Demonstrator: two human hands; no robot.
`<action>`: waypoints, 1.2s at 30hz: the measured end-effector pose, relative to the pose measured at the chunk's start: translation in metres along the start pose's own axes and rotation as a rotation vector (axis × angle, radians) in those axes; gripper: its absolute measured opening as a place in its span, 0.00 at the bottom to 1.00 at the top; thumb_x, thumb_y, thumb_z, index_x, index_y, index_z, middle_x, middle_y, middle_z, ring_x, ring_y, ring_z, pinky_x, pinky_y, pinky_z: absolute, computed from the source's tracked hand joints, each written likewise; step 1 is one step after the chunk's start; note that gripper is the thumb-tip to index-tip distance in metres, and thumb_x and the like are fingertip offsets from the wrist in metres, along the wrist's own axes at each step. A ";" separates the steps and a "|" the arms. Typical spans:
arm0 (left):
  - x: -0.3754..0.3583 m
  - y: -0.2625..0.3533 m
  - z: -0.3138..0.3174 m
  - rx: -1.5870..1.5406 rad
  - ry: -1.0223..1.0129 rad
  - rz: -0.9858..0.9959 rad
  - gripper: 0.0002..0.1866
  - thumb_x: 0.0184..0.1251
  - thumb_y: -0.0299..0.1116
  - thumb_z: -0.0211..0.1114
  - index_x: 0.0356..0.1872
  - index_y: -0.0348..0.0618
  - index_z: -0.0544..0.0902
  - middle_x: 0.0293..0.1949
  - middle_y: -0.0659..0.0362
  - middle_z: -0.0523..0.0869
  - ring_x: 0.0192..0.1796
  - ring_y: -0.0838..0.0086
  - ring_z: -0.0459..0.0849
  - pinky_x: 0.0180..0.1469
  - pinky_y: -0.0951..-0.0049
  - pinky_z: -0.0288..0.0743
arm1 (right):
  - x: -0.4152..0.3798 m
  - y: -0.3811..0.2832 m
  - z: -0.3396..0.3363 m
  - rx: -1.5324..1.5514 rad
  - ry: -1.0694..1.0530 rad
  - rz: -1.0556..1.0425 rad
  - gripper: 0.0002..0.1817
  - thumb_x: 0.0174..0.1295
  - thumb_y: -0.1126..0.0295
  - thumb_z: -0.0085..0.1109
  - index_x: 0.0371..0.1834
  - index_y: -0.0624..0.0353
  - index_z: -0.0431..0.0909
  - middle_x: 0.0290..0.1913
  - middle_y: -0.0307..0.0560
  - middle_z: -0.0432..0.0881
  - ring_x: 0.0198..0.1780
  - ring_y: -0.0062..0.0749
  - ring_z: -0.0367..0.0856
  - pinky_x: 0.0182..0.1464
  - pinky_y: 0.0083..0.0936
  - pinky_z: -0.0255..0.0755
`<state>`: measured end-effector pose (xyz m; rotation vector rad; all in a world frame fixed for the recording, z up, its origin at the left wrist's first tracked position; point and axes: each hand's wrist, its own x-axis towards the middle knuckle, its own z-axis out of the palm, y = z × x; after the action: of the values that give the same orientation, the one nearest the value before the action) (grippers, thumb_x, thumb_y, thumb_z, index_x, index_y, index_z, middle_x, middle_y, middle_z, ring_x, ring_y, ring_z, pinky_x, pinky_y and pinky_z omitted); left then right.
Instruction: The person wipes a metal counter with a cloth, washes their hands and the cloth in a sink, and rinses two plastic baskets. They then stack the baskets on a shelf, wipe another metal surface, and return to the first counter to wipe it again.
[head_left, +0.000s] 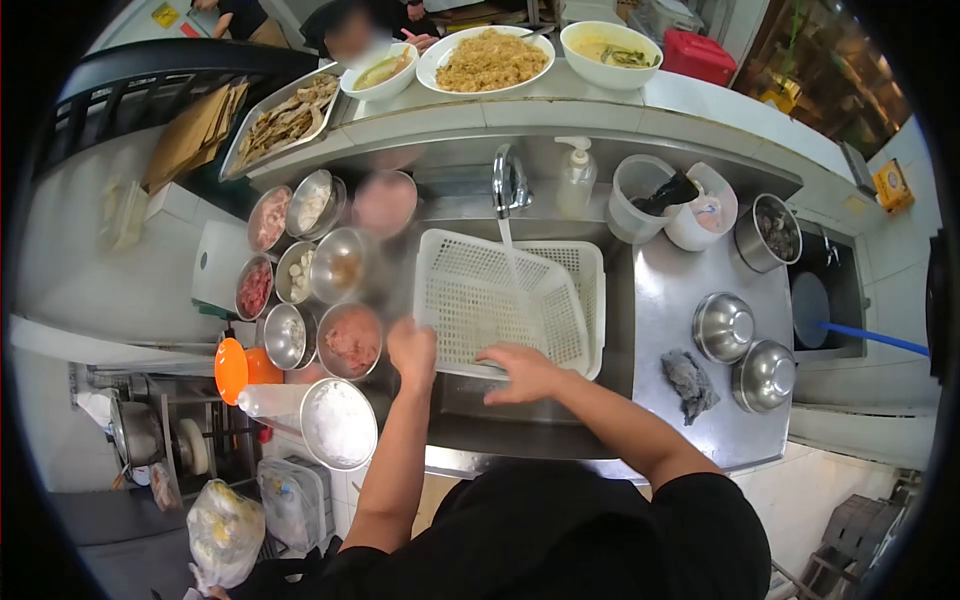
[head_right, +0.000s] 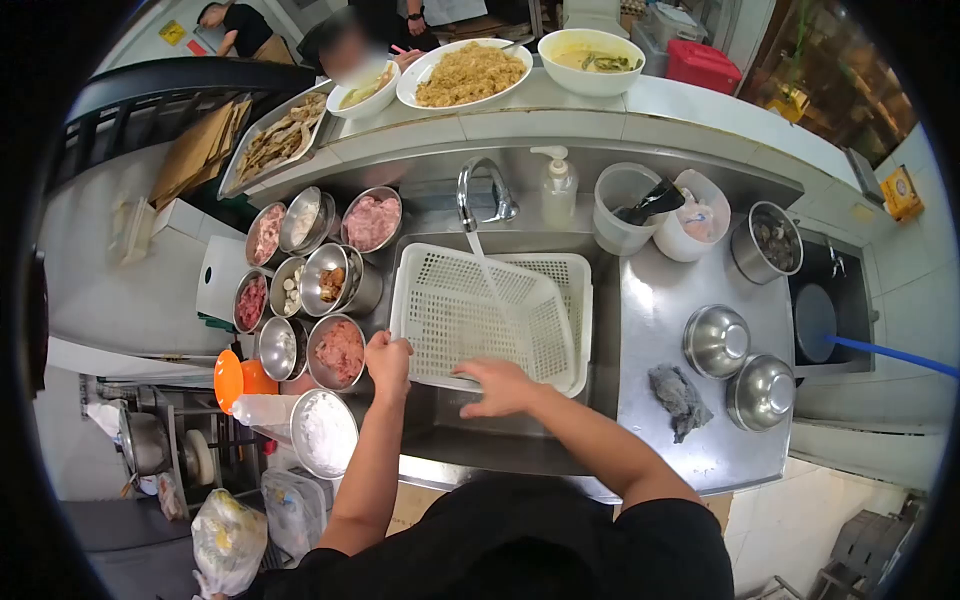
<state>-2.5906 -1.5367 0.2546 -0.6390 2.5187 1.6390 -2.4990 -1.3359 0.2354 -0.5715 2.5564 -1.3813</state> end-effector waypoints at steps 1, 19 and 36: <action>0.003 0.010 -0.002 0.075 -0.050 -0.012 0.15 0.48 0.24 0.58 0.38 0.32 0.85 0.34 0.53 0.88 0.40 0.66 0.85 0.48 0.69 0.75 | 0.005 0.002 -0.005 -0.012 0.002 -0.004 0.25 0.54 0.55 0.65 0.54 0.54 0.79 0.55 0.52 0.80 0.58 0.43 0.77 0.59 0.36 0.70; 0.040 -0.009 0.003 -0.509 -0.115 -0.080 0.29 0.73 0.56 0.55 0.26 0.36 0.81 0.17 0.64 0.75 0.17 0.81 0.68 0.20 0.73 0.61 | 0.111 0.014 -0.096 -0.153 0.479 0.189 0.20 0.57 0.60 0.62 0.52 0.51 0.81 0.53 0.52 0.82 0.55 0.51 0.77 0.59 0.43 0.69; 0.039 -0.032 -0.001 -0.540 -0.031 -0.357 0.33 0.68 0.68 0.49 0.20 0.47 0.75 0.11 0.68 0.65 0.11 0.78 0.63 0.14 0.73 0.53 | 0.078 -0.001 0.014 -0.179 0.772 -0.065 0.21 0.59 0.73 0.56 0.58 0.54 0.78 0.54 0.55 0.81 0.54 0.56 0.75 0.56 0.41 0.68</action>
<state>-2.6136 -1.5601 0.2165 -1.0202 1.7849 2.1485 -2.5650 -1.3792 0.2299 -0.1441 3.3022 -1.6442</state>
